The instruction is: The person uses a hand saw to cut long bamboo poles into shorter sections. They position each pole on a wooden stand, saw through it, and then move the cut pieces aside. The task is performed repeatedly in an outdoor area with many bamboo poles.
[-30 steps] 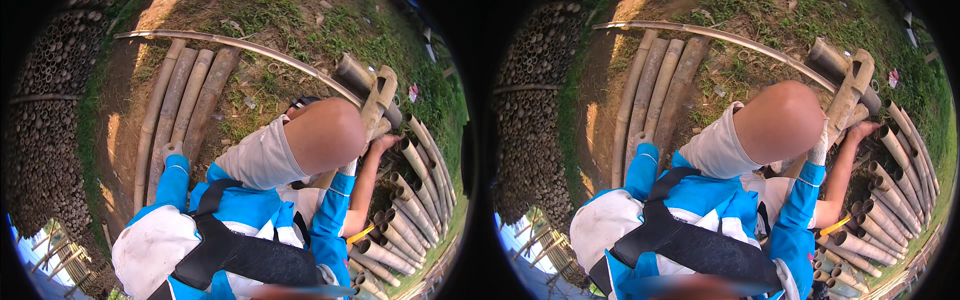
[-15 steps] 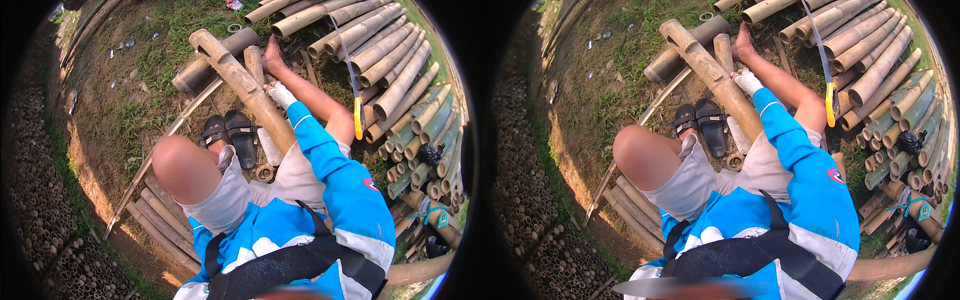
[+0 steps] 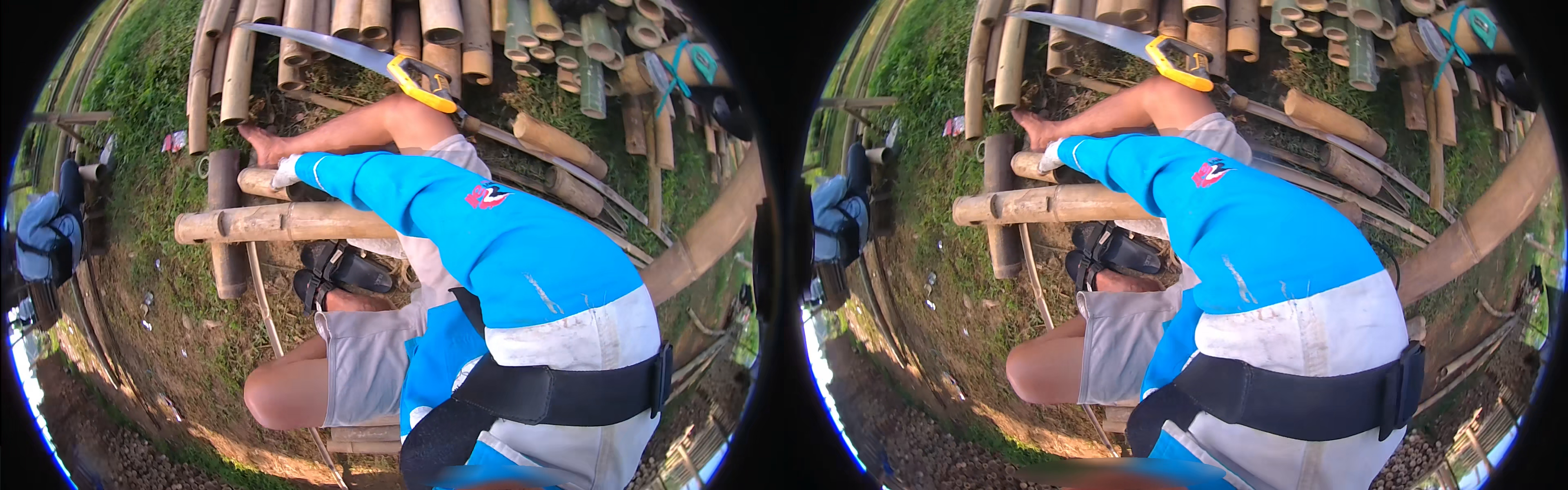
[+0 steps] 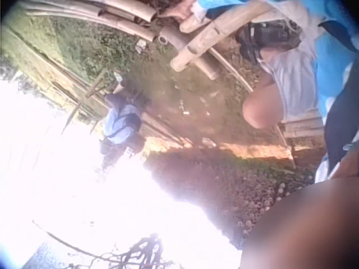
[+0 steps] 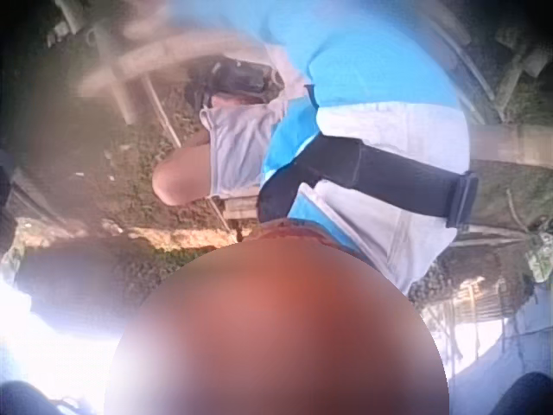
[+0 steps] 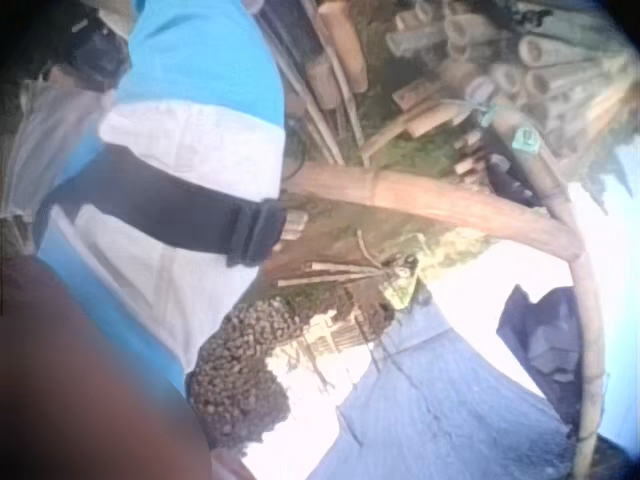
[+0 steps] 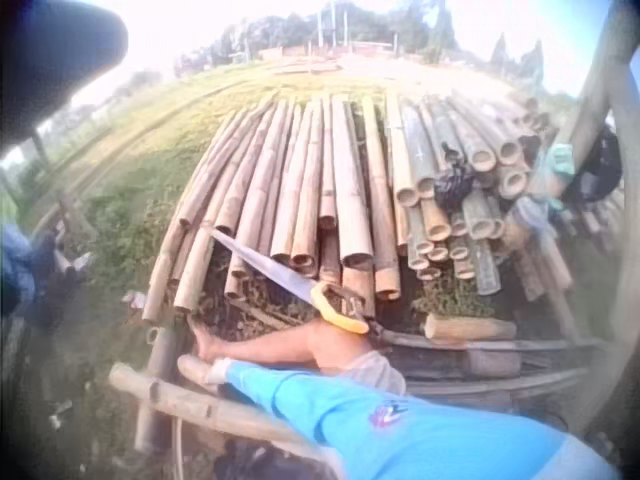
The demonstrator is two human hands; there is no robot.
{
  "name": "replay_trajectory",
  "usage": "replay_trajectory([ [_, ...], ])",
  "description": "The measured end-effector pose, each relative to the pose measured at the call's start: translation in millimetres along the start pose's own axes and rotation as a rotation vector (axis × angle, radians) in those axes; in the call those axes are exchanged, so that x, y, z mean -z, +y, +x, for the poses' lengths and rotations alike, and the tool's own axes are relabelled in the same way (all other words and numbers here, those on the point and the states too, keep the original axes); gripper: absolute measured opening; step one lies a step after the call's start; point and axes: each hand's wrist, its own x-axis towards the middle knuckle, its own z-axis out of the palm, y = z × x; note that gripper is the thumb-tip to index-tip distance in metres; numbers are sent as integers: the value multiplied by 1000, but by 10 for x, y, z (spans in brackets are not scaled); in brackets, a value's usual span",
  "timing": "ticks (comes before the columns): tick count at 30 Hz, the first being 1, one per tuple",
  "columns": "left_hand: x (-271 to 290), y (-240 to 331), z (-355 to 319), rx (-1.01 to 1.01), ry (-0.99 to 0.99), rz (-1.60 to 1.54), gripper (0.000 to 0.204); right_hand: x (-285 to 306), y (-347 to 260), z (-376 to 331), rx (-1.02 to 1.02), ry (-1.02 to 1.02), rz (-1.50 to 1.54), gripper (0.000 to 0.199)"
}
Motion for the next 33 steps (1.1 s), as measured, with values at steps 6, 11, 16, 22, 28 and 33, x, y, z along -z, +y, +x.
replay_trajectory([
  [6, 106, 421, 578, -30, -34, 130, 50, 630, 378, -1261, 183, -116, 428, 104],
  [11, 63, 659, 837, -46, -69, 191, 50, 931, 1326, -2940, 361, -209, 992, 92],
  [16, 3, 807, 969, -67, -101, 215, 49, 894, 1751, -4126, 85, 110, 1418, 84],
  [22, -100, 763, 913, -44, -80, 144, 49, 872, 2469, -5247, -56, 237, 1741, 72],
  [28, -215, 646, 859, 18, -43, 58, 49, 422, 3370, -5216, -391, 885, 1982, 54],
  [33, -307, 556, 832, 72, -18, 10, 49, 332, 4065, -5019, -1256, 1286, 668, 55],
])
